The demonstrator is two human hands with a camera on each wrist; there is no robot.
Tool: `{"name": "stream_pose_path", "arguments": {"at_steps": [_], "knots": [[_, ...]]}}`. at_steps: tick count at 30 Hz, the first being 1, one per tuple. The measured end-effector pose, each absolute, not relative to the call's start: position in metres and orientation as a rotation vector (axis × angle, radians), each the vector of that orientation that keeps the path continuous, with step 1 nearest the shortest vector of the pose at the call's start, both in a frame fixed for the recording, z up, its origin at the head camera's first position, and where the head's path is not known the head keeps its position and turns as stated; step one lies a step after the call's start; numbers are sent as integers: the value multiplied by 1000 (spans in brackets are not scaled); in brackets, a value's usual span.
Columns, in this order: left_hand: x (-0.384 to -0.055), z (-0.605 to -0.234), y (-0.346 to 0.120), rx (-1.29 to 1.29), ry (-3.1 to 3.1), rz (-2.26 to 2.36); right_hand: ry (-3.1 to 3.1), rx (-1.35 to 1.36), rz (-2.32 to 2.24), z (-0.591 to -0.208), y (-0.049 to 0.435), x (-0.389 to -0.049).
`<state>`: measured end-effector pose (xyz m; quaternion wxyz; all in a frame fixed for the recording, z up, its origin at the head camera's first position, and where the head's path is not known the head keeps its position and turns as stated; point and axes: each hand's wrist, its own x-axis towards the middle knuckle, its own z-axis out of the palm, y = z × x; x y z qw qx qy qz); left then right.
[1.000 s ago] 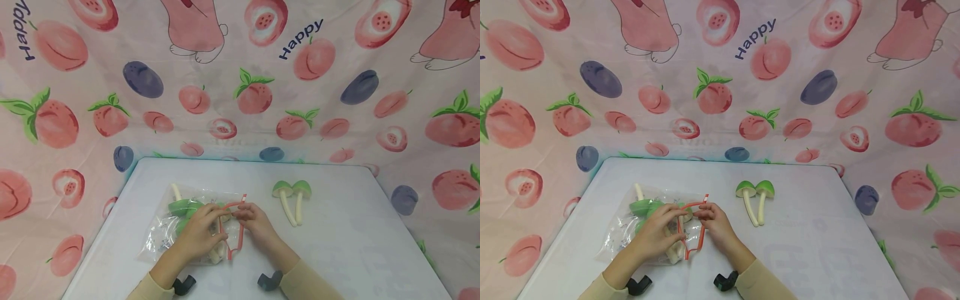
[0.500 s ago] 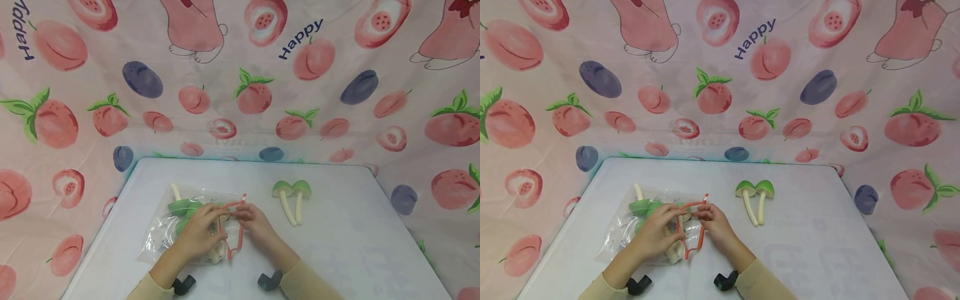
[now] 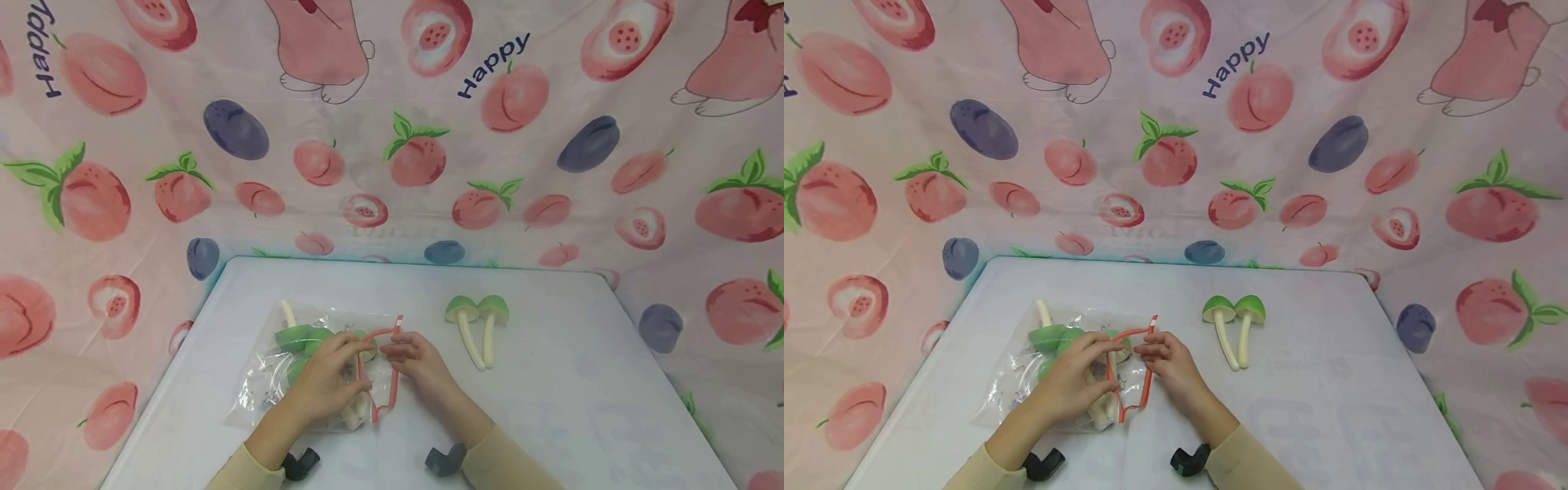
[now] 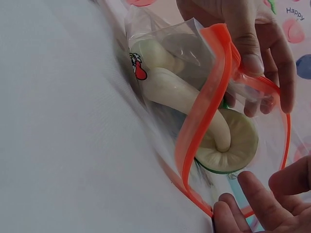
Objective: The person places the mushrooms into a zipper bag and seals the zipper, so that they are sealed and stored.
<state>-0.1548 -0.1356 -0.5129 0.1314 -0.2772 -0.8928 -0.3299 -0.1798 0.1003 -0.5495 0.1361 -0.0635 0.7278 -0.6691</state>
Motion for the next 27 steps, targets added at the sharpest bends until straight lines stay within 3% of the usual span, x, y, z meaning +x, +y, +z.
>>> {"name": "stream_pose_path", "arguments": {"at_steps": [27], "knots": [[-158,-516,-136,-854,-2527,-969,2188,-143,-1924,-536,120,-177]]}}
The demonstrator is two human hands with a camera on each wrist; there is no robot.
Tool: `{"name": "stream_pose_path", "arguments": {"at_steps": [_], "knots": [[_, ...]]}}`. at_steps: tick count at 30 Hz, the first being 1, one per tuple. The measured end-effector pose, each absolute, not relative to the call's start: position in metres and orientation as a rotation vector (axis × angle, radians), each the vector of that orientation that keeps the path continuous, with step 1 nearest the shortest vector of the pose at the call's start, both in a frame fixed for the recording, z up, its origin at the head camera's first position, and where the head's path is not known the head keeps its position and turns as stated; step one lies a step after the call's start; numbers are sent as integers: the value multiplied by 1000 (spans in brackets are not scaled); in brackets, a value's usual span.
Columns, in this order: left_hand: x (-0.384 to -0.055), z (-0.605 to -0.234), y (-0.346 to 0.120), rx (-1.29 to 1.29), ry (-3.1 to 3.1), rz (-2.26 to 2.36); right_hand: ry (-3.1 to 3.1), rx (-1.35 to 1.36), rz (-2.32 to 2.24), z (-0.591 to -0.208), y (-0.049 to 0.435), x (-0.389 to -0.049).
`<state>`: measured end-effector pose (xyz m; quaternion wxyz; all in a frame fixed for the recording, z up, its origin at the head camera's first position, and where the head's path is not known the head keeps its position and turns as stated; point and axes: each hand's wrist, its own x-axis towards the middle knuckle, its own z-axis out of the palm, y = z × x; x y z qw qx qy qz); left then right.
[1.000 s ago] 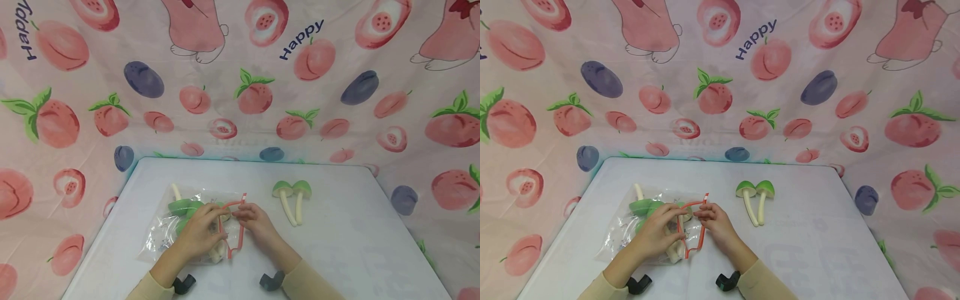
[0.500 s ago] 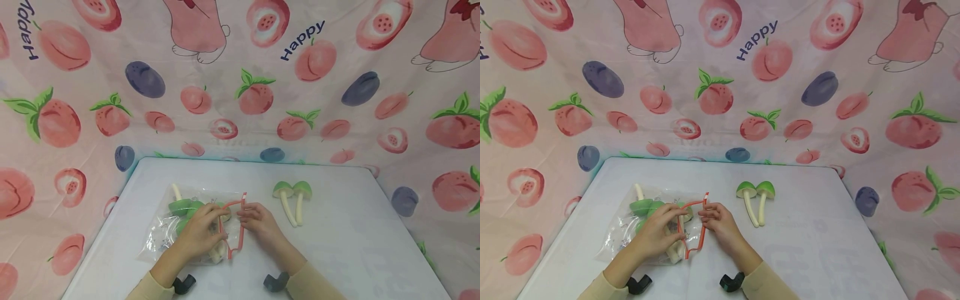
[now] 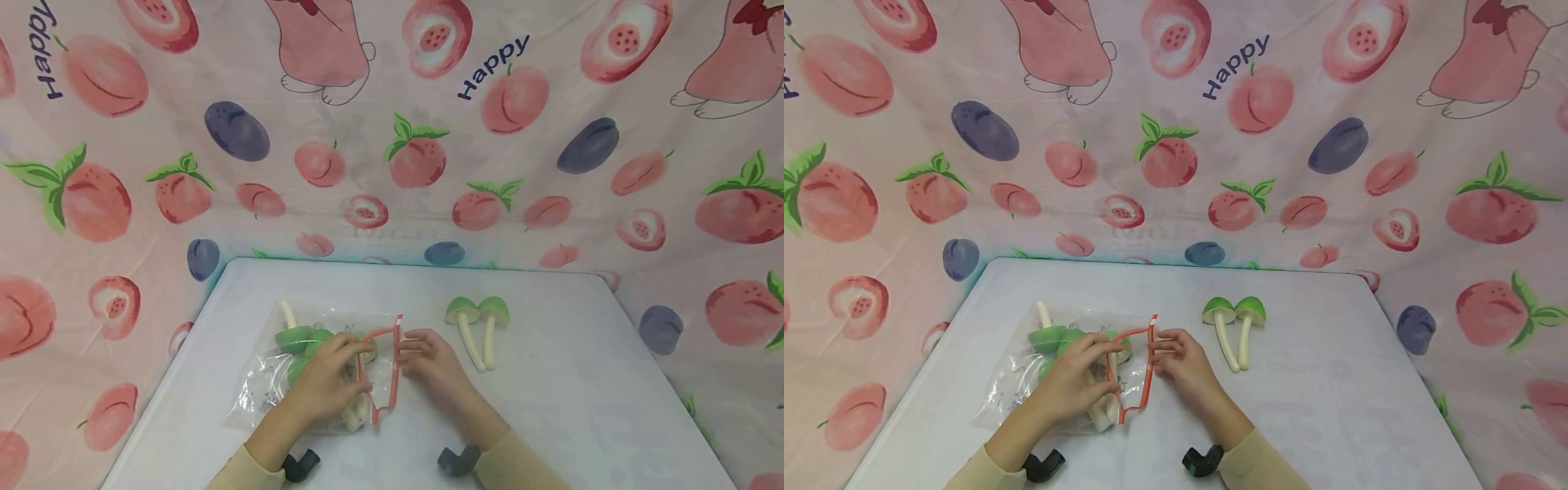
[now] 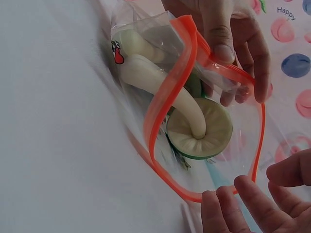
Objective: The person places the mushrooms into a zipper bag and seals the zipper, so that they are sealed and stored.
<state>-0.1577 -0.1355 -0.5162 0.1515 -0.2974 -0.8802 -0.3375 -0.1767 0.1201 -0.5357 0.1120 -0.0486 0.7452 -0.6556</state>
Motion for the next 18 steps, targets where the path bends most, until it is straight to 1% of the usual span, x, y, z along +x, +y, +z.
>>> {"name": "stream_pose_path", "arguments": {"at_steps": [18], "knots": [[-156,-514,-135,-837,-2557,-977,2264,-66,-1868,-528,135,-177]]}}
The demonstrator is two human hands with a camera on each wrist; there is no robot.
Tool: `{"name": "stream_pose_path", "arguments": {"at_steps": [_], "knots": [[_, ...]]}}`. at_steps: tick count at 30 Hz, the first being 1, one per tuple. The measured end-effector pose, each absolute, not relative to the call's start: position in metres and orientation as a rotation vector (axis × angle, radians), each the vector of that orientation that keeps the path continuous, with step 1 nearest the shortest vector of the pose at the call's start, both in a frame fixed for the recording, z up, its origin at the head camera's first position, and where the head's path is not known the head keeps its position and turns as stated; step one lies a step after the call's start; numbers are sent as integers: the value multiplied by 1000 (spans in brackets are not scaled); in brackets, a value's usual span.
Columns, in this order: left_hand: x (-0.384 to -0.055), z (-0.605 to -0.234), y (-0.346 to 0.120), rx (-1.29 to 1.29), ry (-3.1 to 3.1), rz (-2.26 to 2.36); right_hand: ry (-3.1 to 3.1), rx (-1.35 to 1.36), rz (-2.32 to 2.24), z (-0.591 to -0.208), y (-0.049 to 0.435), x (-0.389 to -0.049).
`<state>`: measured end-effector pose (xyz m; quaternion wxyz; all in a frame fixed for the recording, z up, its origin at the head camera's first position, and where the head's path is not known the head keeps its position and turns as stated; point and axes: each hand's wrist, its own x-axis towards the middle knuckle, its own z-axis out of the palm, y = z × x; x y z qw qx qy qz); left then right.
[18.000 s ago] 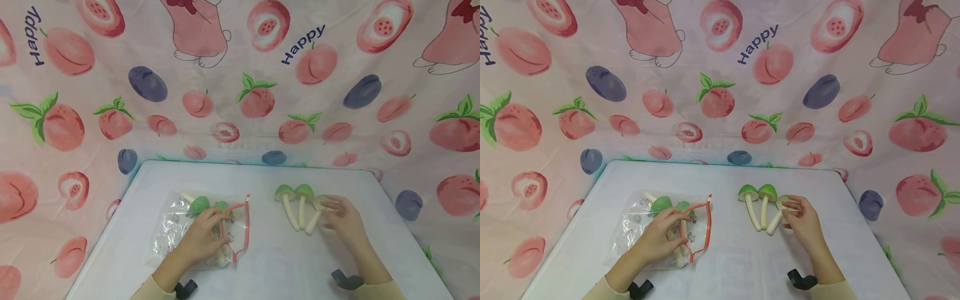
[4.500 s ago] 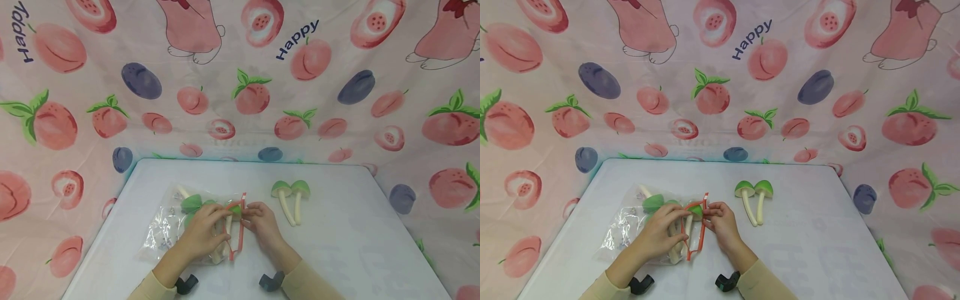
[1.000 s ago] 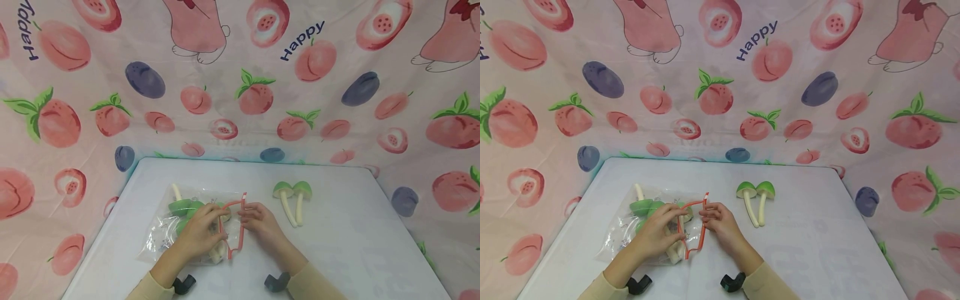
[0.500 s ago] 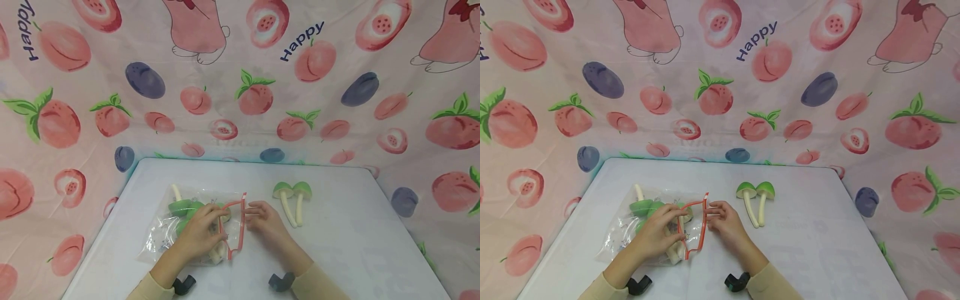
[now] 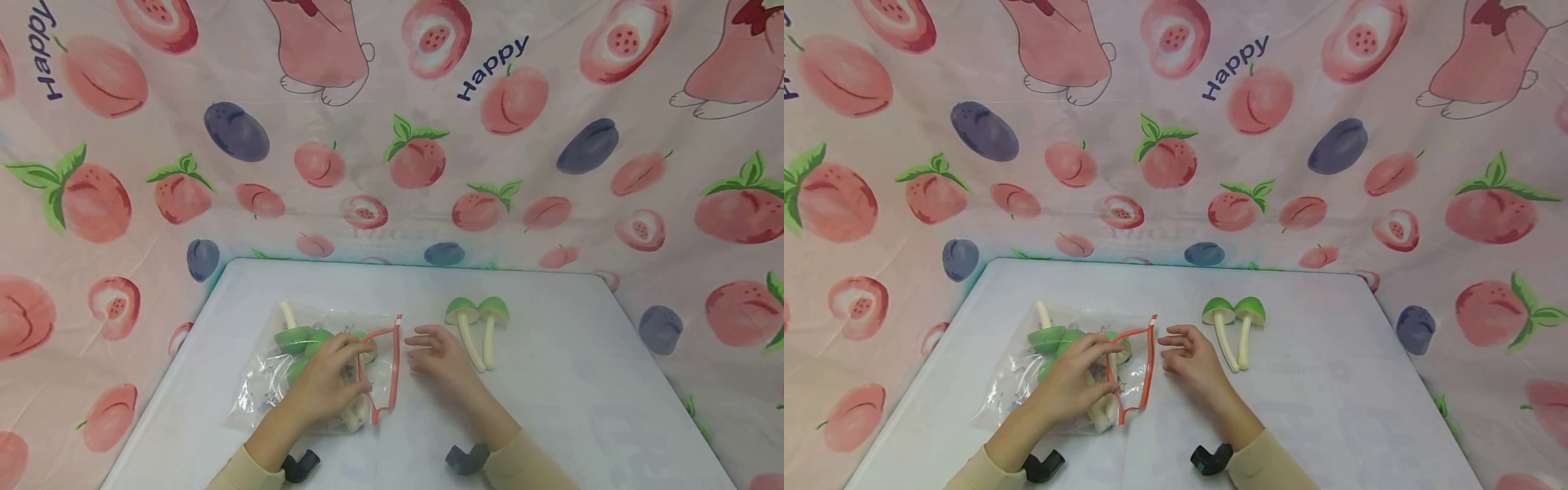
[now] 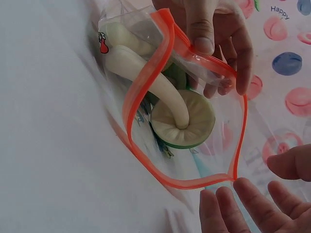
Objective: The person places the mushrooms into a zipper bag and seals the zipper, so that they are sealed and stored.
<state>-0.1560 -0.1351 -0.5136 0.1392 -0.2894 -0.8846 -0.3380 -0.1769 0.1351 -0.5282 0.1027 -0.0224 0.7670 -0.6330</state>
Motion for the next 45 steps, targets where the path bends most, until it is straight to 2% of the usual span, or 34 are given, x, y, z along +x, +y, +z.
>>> {"name": "stream_pose_path", "arguments": {"at_steps": [22,33,45], "knots": [[-155,-513,-135,-826,-2573,-964,2329,-22,-1907,-514,168,-176],[-155,-512,-135,-812,-2606,-959,2249,-43,-2069,-511,193,-178],[-155,-512,-135,-817,-2595,-956,2365,5,-1993,-506,219,-177]]}}
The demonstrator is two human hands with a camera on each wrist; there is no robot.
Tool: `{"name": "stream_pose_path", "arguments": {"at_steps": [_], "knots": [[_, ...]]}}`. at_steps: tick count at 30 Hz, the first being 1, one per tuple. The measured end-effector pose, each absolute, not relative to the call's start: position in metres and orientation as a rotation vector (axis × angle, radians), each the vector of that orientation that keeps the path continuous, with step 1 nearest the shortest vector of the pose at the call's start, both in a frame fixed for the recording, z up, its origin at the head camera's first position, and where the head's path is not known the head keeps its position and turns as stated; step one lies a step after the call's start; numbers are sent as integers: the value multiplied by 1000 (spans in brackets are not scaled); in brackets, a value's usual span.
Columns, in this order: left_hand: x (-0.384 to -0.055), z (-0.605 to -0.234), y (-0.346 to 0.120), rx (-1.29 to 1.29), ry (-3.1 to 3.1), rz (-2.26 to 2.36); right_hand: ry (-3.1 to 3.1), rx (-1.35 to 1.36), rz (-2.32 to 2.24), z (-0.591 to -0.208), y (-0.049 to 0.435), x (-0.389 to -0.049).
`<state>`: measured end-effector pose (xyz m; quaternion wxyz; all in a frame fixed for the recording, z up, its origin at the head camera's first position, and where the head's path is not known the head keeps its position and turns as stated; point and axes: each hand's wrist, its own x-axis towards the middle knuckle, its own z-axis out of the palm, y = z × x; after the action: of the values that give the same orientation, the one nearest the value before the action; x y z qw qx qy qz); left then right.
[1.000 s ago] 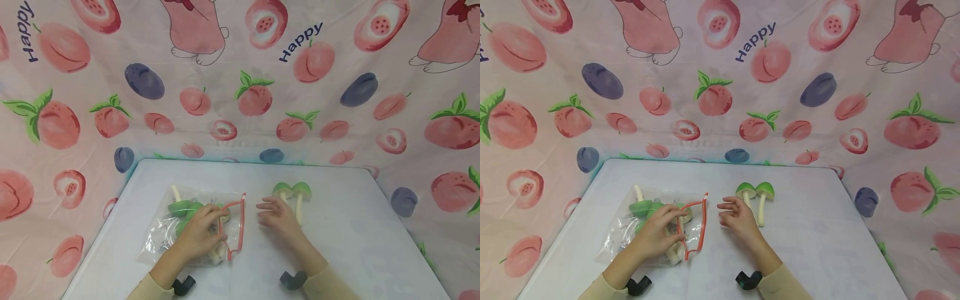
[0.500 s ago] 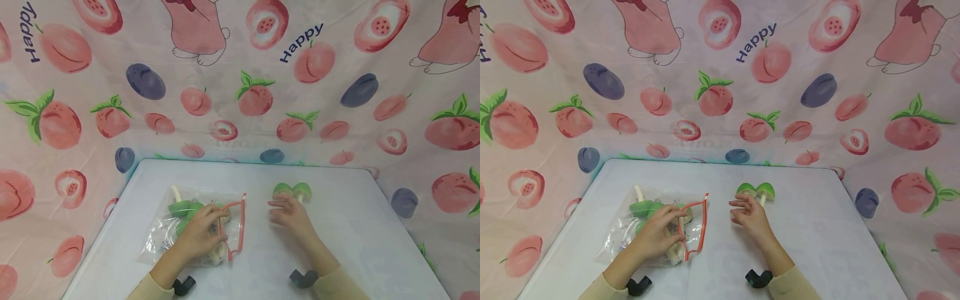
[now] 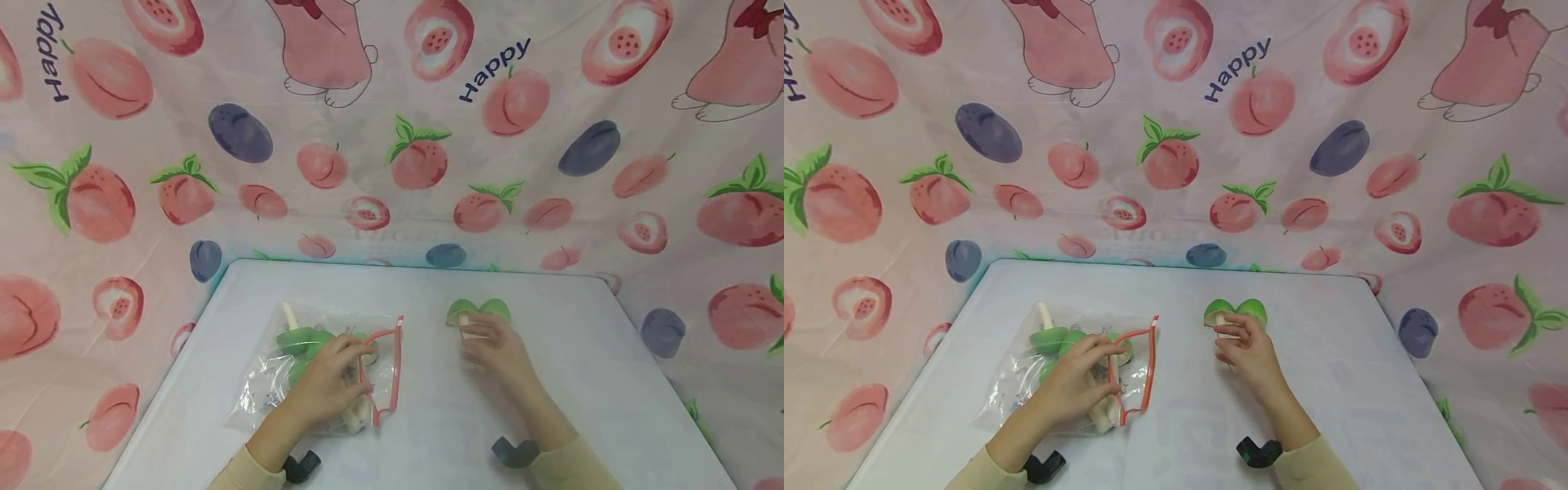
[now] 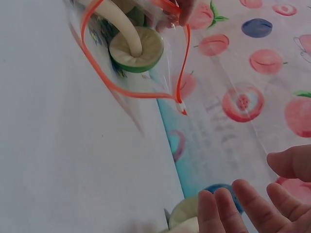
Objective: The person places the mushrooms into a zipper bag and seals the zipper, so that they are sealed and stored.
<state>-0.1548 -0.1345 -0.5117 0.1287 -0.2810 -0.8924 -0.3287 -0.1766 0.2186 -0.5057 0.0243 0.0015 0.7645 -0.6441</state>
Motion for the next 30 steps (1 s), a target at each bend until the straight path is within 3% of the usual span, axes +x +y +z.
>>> {"name": "stream_pose_path", "arguments": {"at_steps": [14,30], "knots": [[-155,-512,-135,-833,-2571,-967,2474,-39,-1979,-503,250,-177],[-155,-513,-135,-831,-2579,-969,2601,194,-1796,-498,270,-187]]}}
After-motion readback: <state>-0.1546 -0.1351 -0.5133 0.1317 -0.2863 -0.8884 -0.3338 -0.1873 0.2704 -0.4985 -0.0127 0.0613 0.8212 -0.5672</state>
